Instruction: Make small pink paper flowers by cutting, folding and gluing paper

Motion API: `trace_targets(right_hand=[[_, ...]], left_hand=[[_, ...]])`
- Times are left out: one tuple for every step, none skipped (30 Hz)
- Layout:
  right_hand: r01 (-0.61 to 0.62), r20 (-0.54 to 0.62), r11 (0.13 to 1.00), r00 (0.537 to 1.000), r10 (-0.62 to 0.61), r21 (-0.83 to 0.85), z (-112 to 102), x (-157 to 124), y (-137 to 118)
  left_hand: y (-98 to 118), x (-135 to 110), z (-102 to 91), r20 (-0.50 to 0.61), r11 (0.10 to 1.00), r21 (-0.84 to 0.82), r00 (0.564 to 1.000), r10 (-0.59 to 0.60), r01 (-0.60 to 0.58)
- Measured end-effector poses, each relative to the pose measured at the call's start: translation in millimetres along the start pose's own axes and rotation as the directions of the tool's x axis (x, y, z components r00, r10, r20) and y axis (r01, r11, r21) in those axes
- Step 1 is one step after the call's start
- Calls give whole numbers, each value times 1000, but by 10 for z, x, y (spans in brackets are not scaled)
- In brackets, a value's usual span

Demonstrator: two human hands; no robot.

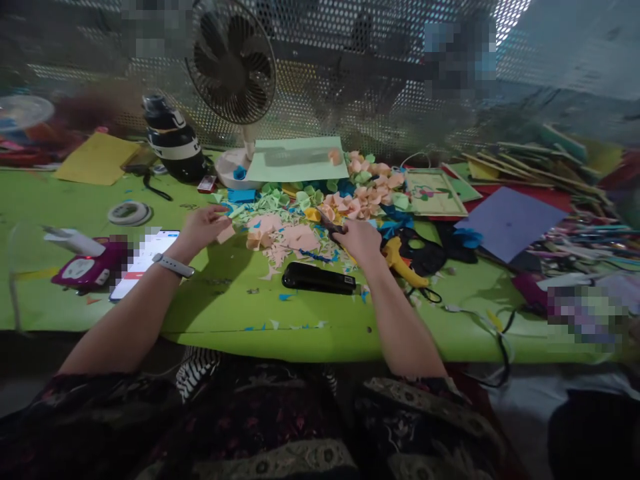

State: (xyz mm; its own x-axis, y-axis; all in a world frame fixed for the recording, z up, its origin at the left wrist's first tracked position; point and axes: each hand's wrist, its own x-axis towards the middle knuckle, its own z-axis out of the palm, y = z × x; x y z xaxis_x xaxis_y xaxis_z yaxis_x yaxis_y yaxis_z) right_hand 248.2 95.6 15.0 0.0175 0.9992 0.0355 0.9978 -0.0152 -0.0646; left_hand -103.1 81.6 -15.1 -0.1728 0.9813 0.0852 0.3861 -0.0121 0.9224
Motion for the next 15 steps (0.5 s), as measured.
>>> trace_targets(right_hand=[[-6, 11, 1000, 1000, 6, -9, -6, 1, 8], [-5, 19, 1000, 1000, 5, -10, -20, -6, 16], [5, 20, 1000, 1000, -5, -5, -44, -24, 20], [16, 12, 1000, 1000, -16, 5, -79, -56, 19], [31, -2, 999, 1000, -31, 24, -125, -101, 10], [53, -24, 997, 998, -52, 50, -179, -159, -8], [85, -55, 992, 995, -80, 90, -239, -226, -34], [148, -56, 977, 988, -141, 155, -299, -299, -66], [238, -10, 940, 970, -243, 244, -357, -371, -101], [332, 58, 881, 927, -371, 337, -409, -438, -134], [407, 131, 824, 863, -489, 394, -451, -494, -162], [463, 173, 779, 803, -571, 424, -485, -537, -182], [494, 199, 747, 759, -620, 444, -511, -565, -191], [509, 221, 727, 728, -649, 461, -530, -580, -192], [511, 235, 714, 709, -665, 478, -545, -585, -184]], left_hand=[[-8, -5, -1, -19, 994, 106, 999, 27, -24], [-2, -17, 0, -46, 979, 197, 997, 66, -55], [16, -35, 2, -71, 957, 274, 991, 118, -94], [44, -60, 8, -89, 930, 338, 978, 186, -146], [80, -88, 16, -107, 902, 381, 959, 263, -205], [120, -121, 28, -107, 876, 406, 939, 328, -260], [162, -157, 44, -98, 858, 412, 921, 376, -306], [202, -195, 63, -62, 842, 411, 910, 409, -350], [241, -236, 84, -31, 832, 402, 903, 429, -381], [277, -277, 107, 4, 829, 388, 900, 435, -402], [309, -317, 129, 28, 829, 375, 899, 437, -415], [337, -356, 150, 51, 826, 370, 897, 439, -425], [361, -391, 167, 75, 821, 369, 894, 441, -435], [382, -422, 181, 95, 819, 366, 893, 440, -442], [398, -448, 192, 111, 819, 357, 891, 440, -449]])
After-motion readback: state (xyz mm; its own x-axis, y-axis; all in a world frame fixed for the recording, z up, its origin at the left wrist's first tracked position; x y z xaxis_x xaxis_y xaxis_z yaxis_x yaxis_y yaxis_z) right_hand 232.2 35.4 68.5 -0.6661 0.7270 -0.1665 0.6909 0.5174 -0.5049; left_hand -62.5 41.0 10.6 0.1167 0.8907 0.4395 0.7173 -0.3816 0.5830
